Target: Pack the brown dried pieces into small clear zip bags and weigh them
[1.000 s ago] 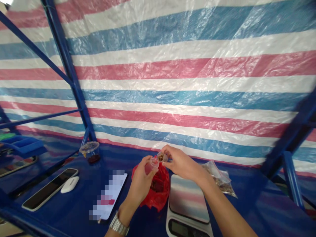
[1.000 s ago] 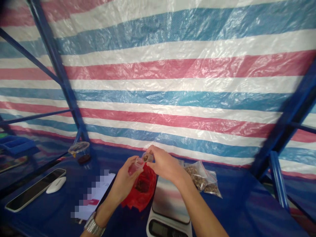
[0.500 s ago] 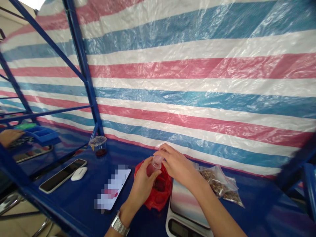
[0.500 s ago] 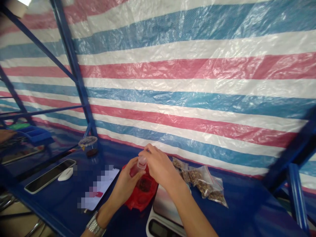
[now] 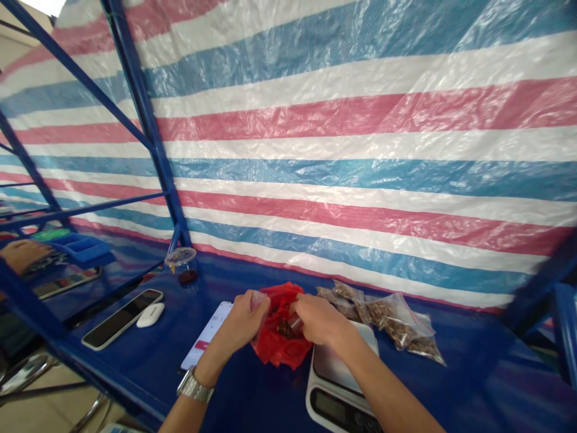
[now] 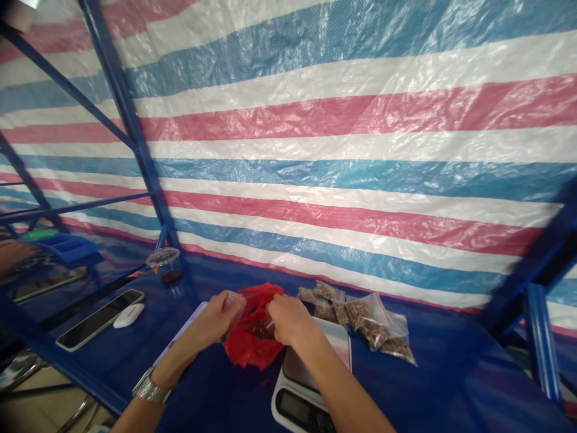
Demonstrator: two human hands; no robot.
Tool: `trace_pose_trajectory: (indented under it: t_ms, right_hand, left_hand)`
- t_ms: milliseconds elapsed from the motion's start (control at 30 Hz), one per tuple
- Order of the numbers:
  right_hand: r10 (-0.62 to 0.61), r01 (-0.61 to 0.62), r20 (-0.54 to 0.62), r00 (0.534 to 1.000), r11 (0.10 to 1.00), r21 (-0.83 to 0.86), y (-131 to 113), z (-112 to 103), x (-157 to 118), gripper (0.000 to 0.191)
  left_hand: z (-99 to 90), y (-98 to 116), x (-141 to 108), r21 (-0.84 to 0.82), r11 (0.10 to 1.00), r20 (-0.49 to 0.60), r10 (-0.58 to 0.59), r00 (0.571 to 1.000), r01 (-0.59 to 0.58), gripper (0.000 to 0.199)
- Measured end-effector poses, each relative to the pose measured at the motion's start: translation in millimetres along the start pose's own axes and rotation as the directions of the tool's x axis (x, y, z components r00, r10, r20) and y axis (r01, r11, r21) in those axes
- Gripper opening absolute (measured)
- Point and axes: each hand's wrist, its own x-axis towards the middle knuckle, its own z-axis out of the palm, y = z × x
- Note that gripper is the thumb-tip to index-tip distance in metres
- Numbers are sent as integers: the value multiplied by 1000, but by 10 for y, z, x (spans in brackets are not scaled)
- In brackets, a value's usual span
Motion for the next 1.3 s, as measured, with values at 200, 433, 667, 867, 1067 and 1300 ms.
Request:
trace_pose_trajectory:
  t_ms: [200, 433, 667, 867, 1067, 1300]
  right_hand:
    - [-15, 13, -33, 999, 999, -49, -31, 72, 43, 37]
    - [-76, 72, -50, 996, 994, -76, -26, 125, 65, 40]
    - [-95, 95, -11, 995, 995, 4, -20, 143, 77, 35]
    - [-69, 76, -42, 997, 976, 205, 76, 163, 84, 23]
    - [-76, 86, -42, 996, 942, 324, 221, 83, 55, 29]
    - [-110, 106, 20, 994, 984, 142, 93, 82, 18, 40]
  left_hand:
    - [189, -153, -214, -87, 992, 157, -79, 984, 94, 41]
    - [340, -109, -364, -453, 837, 167, -260, 951, 308, 57]
    - [455, -121, -369, -665, 665, 138, -338, 931, 340, 57]
    - [403, -159, -390, -643, 716, 94, -278, 956, 271, 55]
    - [154, -141, -498, -399, 911, -1, -114, 994, 104, 54]
    - [284, -97, -762, -506, 842, 78, -173, 982, 189, 58]
